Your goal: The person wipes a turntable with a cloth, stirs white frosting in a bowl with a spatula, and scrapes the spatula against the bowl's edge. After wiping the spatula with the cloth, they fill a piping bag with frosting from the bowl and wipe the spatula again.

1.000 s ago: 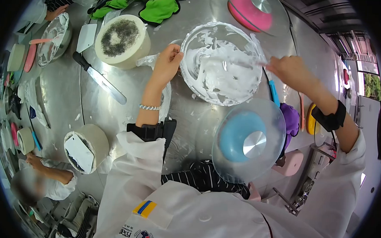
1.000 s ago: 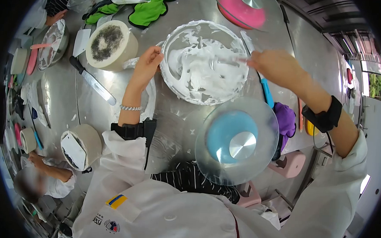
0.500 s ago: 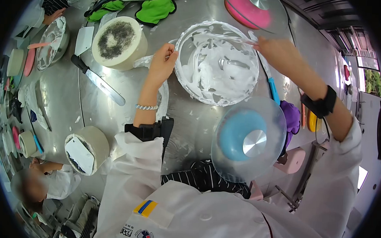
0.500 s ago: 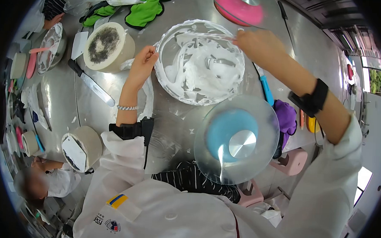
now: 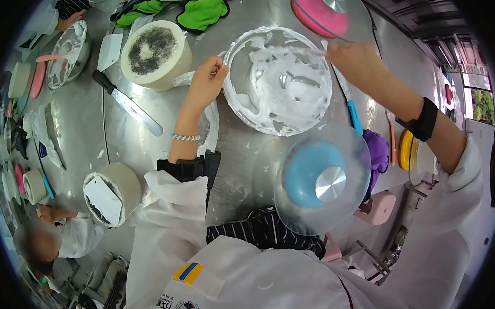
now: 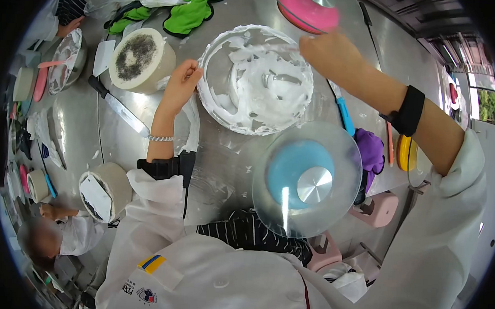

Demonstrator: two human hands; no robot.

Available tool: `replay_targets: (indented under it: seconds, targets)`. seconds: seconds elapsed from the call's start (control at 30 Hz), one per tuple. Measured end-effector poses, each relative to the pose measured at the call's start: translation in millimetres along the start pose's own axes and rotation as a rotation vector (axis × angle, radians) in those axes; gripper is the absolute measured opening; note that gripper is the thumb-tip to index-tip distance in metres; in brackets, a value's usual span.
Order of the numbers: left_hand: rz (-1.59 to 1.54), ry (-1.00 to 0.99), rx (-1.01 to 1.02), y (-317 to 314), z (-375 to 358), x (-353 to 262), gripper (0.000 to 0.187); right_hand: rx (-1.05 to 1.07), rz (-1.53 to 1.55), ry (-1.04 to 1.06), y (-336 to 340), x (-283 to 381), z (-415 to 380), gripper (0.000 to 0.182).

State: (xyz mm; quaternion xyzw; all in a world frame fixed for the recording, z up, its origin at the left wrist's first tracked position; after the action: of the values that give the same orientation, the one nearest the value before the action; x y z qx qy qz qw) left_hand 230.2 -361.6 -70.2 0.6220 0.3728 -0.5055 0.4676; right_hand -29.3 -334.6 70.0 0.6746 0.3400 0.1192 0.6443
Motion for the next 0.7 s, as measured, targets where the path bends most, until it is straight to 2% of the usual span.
replay_targets:
  seconds: [0.07, 0.13, 0.17, 0.23, 0.33, 0.47, 0.53, 0.57, 0.63, 0.7]
  targets:
    - [-0.059, 0.040, 0.010, 0.4, -2.7, -0.6, 0.011, 0.065, 0.032, 0.071, 0.5, 5.5, -8.7, 0.021]
    - [0.024, -0.014, -0.082, 1.8, -2.9, -2.9, 0.012, 0.261, 0.054, 0.088, 28.8, 15.4, -18.2, 0.022]
    - [0.019, -0.012, -0.081, 1.7, -1.6, -1.9, 0.012, 0.266, 0.052, 0.089, 32.7, 10.2, -16.7, 0.022]
    - [0.118, -0.118, -0.150, 2.3, -1.4, -0.5, 0.012, 0.092, 0.017, -0.013, 36.9, -6.5, -13.4, 0.024]
    - [0.064, -0.115, -0.167, 0.9, -3.3, 0.3, 0.012, 0.116, -0.137, -0.129, 20.5, -16.0, -11.9, 0.026]
    - [0.036, -0.094, -0.252, 7.9, -8.6, 1.8, 0.011, 0.162, 0.026, -0.133, 12.4, 18.3, -50.6, 0.027]
    - [0.038, -0.093, -0.270, 9.1, -6.9, 1.0, 0.011, 0.335, 0.186, -0.110, 20.1, 40.6, -58.4, 0.026]
    - [0.038, -0.096, -0.267, 8.6, -6.0, -0.6, 0.011, 0.333, 0.185, -0.115, 25.9, 39.0, -52.8, 0.026]
    - [0.138, -0.129, -0.275, 5.5, -8.4, -9.8, 0.011, 0.337, 0.110, 0.005, 45.6, 33.9, -36.0, 0.016]
    - [0.146, -0.128, -0.268, 3.0, -12.2, -16.9, 0.011, -0.083, -0.024, 0.113, 39.9, 10.5, -23.9, 0.016]
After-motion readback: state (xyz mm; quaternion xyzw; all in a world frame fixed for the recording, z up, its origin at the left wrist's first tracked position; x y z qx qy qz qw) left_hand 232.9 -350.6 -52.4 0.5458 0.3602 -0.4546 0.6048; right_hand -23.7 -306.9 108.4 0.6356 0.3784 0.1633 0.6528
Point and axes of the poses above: each hand's wrist, its own z-axis towards the middle knuckle, its own y-axis out of the back of the hand, x = y × z, the point moved 3 cm from there along z, towards the middle knuckle, and after that the axes turned 6 degrees about z, right-handed, at the moved point
